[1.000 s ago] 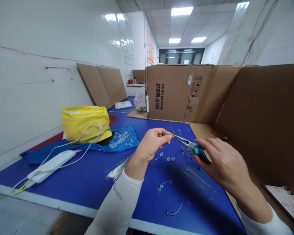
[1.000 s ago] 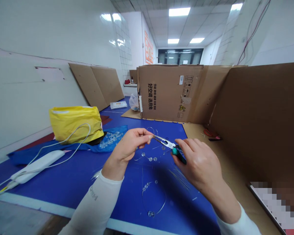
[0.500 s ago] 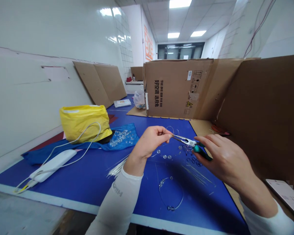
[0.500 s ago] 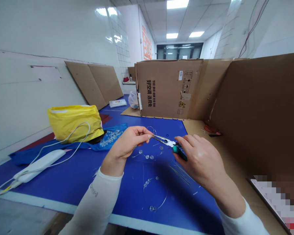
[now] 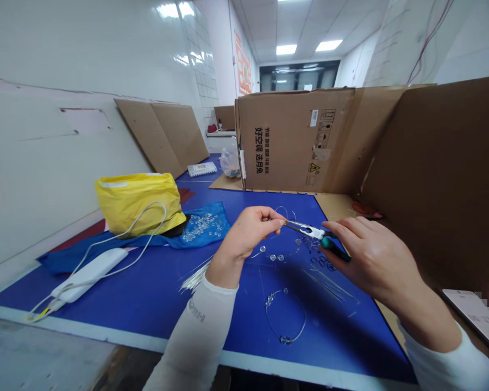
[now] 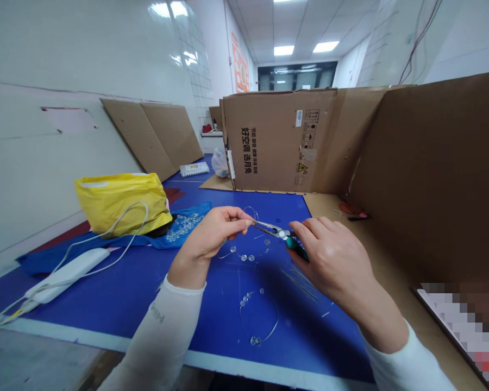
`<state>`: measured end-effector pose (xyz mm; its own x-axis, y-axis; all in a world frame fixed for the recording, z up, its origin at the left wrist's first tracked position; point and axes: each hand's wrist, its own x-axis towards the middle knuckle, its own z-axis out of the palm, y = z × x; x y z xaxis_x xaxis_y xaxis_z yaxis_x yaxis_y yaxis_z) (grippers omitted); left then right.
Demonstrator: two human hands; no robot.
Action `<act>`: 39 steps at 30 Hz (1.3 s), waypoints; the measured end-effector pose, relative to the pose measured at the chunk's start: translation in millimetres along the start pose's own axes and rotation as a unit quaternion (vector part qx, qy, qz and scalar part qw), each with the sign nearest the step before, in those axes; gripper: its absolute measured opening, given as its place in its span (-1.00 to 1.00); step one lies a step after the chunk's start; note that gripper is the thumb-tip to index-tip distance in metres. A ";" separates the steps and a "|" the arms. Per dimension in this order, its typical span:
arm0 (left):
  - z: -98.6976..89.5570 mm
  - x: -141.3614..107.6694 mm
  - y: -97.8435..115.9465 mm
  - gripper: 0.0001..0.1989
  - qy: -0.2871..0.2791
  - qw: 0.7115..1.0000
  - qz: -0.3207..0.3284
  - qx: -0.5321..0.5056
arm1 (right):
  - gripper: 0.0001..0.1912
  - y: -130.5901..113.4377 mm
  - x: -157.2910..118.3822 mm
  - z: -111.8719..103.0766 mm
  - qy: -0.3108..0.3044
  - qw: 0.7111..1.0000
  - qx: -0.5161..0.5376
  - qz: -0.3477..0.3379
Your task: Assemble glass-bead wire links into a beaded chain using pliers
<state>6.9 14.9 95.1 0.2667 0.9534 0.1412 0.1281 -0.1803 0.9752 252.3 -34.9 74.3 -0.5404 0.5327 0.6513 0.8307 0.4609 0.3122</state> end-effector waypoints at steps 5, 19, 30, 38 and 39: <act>0.6 0.3 -0.7 -0.89 0.004 1.000 -0.012 -0.014 | -0.69 -0.9 -0.2 1.5 -0.007 1.000 -0.004 0.001; -0.3 0.8 -3.2 -0.86 -0.005 1.000 -0.007 -0.003 | -0.72 -1.5 0.1 1.9 -0.006 1.000 -0.003 0.000; 1.1 0.2 -3.8 -0.86 -0.005 1.000 -0.004 0.000 | -0.72 -1.2 0.0 4.0 0.010 1.000 -0.003 0.000; 0.6 0.3 -1.9 -0.87 -0.007 1.000 0.000 -0.009 | -0.72 -0.5 0.2 3.4 0.011 1.000 0.011 0.002; 0.6 0.3 -1.9 -0.88 -0.006 1.000 0.000 -0.010 | -0.72 -0.7 0.3 3.5 0.011 1.000 0.012 0.003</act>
<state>7.3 15.4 93.3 0.2790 0.9502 0.1386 0.1091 -0.1748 0.9785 251.1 -32.6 71.8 -0.5314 0.5207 0.6682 0.8310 0.4736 0.2918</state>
